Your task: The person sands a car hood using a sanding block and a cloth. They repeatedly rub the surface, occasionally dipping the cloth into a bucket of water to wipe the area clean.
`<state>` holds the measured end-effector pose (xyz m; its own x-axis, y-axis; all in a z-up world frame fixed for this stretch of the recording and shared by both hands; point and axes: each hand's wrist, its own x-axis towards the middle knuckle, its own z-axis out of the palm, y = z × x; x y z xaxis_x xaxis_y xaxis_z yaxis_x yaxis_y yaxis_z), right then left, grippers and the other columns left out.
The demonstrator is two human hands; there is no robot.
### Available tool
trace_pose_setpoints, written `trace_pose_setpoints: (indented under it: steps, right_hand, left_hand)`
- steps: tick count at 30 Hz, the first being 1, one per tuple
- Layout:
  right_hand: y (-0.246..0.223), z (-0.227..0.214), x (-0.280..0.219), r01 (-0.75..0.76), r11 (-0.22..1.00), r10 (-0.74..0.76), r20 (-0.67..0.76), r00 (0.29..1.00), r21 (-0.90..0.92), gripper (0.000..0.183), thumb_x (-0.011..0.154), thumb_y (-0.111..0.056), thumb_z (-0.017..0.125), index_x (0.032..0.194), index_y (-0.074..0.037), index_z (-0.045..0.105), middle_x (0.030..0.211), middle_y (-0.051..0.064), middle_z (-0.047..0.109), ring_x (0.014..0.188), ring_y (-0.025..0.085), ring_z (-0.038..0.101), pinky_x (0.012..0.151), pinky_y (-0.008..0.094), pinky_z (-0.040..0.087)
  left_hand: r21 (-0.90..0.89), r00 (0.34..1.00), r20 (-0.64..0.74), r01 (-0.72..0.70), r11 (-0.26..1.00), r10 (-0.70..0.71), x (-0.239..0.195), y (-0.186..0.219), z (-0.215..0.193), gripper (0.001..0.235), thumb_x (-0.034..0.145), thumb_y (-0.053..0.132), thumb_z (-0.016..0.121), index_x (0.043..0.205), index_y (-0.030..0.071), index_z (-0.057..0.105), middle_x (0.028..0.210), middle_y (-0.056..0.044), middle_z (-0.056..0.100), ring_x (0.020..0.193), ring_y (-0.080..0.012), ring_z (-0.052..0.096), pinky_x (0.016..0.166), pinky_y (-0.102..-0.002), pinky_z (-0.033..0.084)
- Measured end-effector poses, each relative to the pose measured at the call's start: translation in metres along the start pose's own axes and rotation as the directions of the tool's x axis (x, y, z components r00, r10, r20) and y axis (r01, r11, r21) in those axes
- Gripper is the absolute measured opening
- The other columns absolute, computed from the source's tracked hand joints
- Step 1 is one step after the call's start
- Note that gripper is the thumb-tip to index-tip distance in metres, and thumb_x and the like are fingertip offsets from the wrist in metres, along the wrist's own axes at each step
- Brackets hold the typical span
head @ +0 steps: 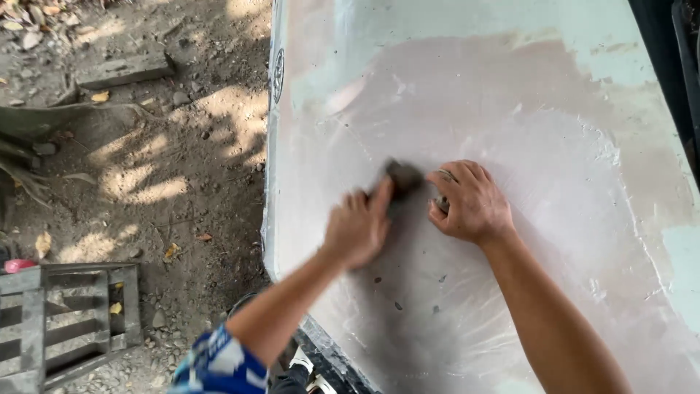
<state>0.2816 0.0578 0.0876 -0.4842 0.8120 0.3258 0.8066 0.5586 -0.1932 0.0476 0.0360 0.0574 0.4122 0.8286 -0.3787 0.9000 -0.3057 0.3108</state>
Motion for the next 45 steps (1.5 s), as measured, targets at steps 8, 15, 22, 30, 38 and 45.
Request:
trace_pose_setpoints:
  steps: [8,15,22,30,38,45]
  right_hand:
    - [0.003,0.002,-0.002,-0.002,0.999,0.003,-0.029,1.000,0.035,0.058,0.081,-0.017,0.071,0.138,-0.013,0.056,0.118,0.010,0.065,0.115,0.033,0.061,0.105,0.048,0.049]
    - [0.007,0.006,-0.004,0.015,0.997,-0.012,-0.038,0.999,0.076,0.071,0.081,-0.015,0.069,0.148,-0.010,0.045,0.125,0.016,0.062,0.116,0.038,0.059,0.102,0.051,0.048]
    - [0.006,0.001,0.000,0.033,0.996,-0.029,-0.053,0.998,0.077,0.066,0.080,-0.014,0.069,0.143,-0.013,0.051,0.119,0.012,0.064,0.114,0.035,0.061,0.104,0.049,0.049]
    - [0.001,-0.001,0.003,-0.022,1.000,0.022,-0.049,0.999,0.015,0.053,0.076,-0.016,0.072,0.128,-0.008,0.063,0.121,0.014,0.067,0.116,0.035,0.061,0.102,0.047,0.049]
    - [0.001,0.000,0.003,0.051,0.998,-0.049,-0.062,0.997,0.031,0.045,0.076,-0.013,0.071,0.121,-0.009,0.067,0.119,0.009,0.066,0.117,0.032,0.062,0.106,0.046,0.050]
    - [-0.005,-0.007,-0.003,-0.043,0.995,0.042,-0.009,0.999,-0.085,0.044,0.076,-0.015,0.072,0.120,-0.011,0.070,0.120,0.007,0.066,0.117,0.032,0.061,0.103,0.045,0.052]
  left_hand:
    - [-0.214,0.784,-0.502,0.295,0.931,-0.364,0.115,-0.069,-0.002,0.075,0.100,0.028,0.048,0.162,0.007,0.011,0.136,-0.036,0.048,0.119,-0.0506,0.052,0.091,-0.058,0.048]
    - [-0.119,0.987,-0.143,0.053,0.991,-0.070,0.023,-0.038,0.004,0.076,0.100,0.039,0.050,0.162,0.017,0.011,0.136,-0.031,0.050,0.117,-0.0455,0.054,0.088,-0.057,0.051]
    - [-0.289,0.815,-0.395,0.327,0.900,-0.423,0.086,-0.085,0.006,0.072,0.100,0.031,0.048,0.164,0.019,0.016,0.138,-0.031,0.051,0.120,-0.0459,0.055,0.091,-0.060,0.049]
    - [-0.290,0.955,-0.290,-0.020,0.957,-0.068,-0.016,-0.073,0.036,0.072,0.101,0.039,0.056,0.162,0.022,0.024,0.131,-0.033,0.052,0.103,-0.0454,0.060,0.079,-0.055,0.058]
    - [-0.331,0.846,-0.363,0.274,0.903,-0.390,0.008,-0.091,0.036,0.076,0.102,0.039,0.051,0.166,0.022,0.012,0.123,-0.031,0.056,0.105,-0.0444,0.059,0.079,-0.061,0.053]
    - [-0.440,0.943,-0.246,0.098,0.893,-0.225,-0.037,-0.083,0.036,0.065,0.107,0.045,0.046,0.165,0.025,0.023,0.128,-0.032,0.055,0.104,-0.0432,0.060,0.082,-0.059,0.056]
